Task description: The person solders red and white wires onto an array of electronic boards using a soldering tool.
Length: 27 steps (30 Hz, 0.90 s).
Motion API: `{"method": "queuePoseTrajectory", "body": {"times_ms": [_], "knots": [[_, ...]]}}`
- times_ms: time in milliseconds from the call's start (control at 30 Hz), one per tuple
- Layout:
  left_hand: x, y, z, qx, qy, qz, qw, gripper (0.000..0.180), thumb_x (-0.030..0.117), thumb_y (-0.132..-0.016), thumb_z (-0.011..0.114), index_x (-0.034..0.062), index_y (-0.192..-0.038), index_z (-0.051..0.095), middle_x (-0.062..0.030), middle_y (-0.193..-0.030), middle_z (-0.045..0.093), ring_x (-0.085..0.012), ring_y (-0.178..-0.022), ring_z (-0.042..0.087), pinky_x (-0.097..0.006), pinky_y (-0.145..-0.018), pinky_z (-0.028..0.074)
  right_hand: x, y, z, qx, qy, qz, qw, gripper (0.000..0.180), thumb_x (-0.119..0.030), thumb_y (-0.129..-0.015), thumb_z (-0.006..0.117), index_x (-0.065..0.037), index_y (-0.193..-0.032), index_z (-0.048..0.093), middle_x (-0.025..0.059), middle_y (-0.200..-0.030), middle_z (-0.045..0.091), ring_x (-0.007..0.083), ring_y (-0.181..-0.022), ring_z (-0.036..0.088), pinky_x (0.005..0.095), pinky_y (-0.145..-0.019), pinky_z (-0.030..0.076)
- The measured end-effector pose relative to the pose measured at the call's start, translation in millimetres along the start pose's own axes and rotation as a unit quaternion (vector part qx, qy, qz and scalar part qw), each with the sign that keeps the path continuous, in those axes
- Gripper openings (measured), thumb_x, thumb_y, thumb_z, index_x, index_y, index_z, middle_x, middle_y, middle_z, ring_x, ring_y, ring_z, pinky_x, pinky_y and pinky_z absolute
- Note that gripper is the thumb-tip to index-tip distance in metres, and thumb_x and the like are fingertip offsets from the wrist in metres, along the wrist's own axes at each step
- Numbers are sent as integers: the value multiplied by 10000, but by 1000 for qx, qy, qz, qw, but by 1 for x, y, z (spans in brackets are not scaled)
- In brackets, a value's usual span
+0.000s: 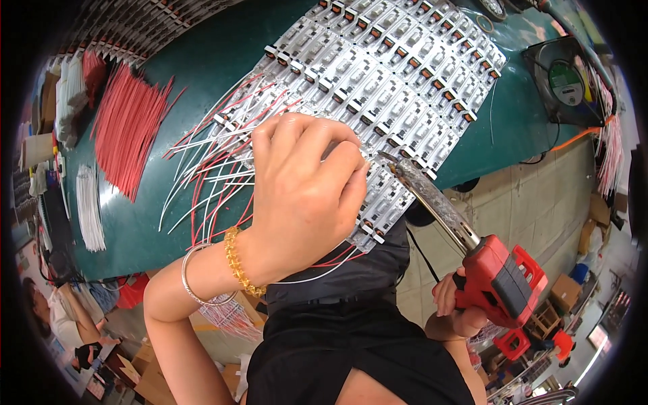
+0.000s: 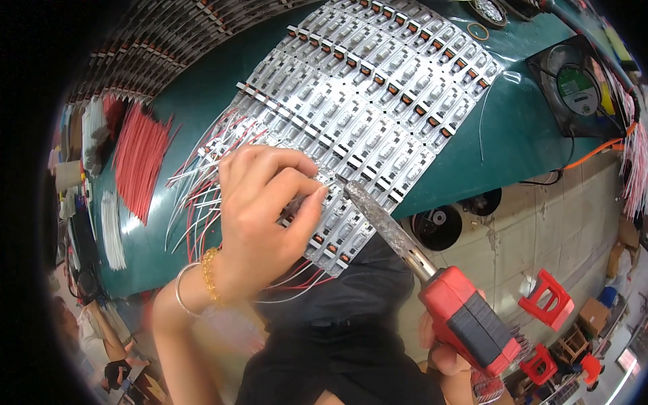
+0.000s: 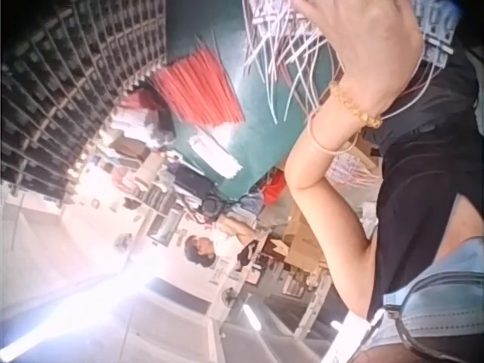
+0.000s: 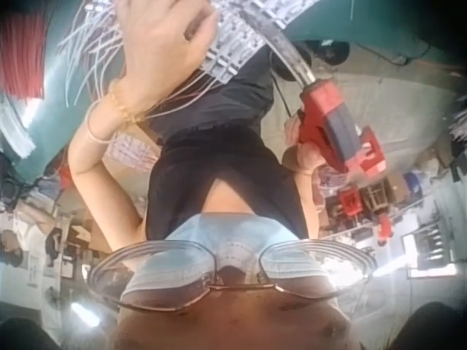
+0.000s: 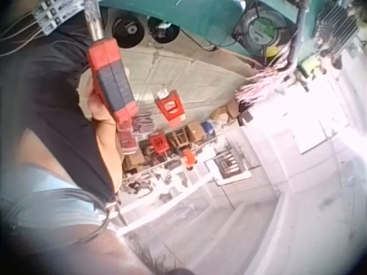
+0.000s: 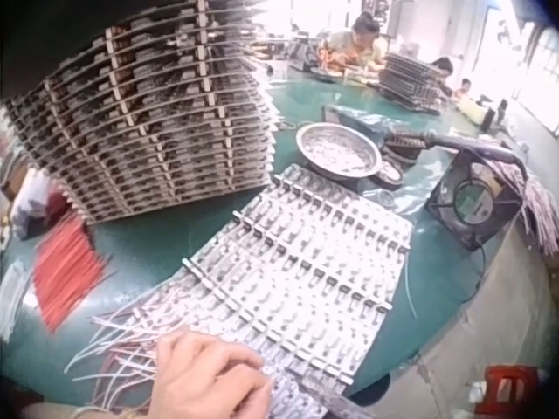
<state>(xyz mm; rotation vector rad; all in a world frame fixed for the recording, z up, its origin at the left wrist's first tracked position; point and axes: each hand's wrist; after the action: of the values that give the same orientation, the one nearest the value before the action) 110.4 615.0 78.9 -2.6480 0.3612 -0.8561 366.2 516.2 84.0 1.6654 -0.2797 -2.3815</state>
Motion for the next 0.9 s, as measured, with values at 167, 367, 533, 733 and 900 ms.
{"method": "queuePoseTrajectory", "body": {"times_ms": [167, 367, 533, 733, 900], "knots": [[1, 0, 1, 0, -2, -4, 1000, 142, 12, -681, 712, 70, -713, 585, -15, -879, 613, -221, -859, 536, -370, -832, 351, -5, -1, 5, 5, 14, 18, 1000, 730, -493, -672, 834, 81, -1004, 528, 41, -535, 511, 141, -441, 495, 262, -423, 376], [1, 0, 1, -1, -8, -1, 1000, 149, 12, -688, 706, 65, -713, 569, -23, -887, 609, -225, -859, 534, -373, -836, 349, -6, -3, 0, -54, 81, -2, 995, 783, -578, -730, 727, 67, -1104, 488, 9, -518, 484, 132, -421, 484, 266, -444, 392], [1, 0, 2, -2, -8, -3, 1000, 148, 16, -694, 705, 68, -711, 568, -23, -887, 606, -230, -863, 533, -375, -838, 350, -1, 3, 8, -8, 129, -40, 991, 880, -670, -780, 618, 58, -1244, 444, -30, -505, 453, 111, -395, 460, 256, -463, 402], [-1, 2, 3, 16, -5, 2, 1000, 153, 24, -697, 705, 69, -713, 561, -21, -890, 596, -233, -868, 528, -372, -836, 350, -7, -8, 9, -90, 119, -43, 988, 867, -677, -799, 587, 42, -1251, 413, -27, -505, 439, 112, -394, 451, 253, -456, 396], [-1, 5, -3, 24, -4, 0, 1000, 147, 38, -707, 707, 67, -742, 568, -38, -881, 577, -248, -872, 518, -377, -833, 362, -2, -13, 24, -80, 66, -104, 989, 805, -651, -833, 566, 41, -1211, 401, -16, -504, 435, 109, -391, 441, 252, -446, 399]]}}
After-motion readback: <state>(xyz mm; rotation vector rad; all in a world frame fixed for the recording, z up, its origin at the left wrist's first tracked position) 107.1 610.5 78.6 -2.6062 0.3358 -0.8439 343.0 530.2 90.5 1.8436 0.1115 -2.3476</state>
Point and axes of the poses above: each hand's wrist, its own y-axis away from the middle knuckle, its own z-axis out of the palm, x = y × z
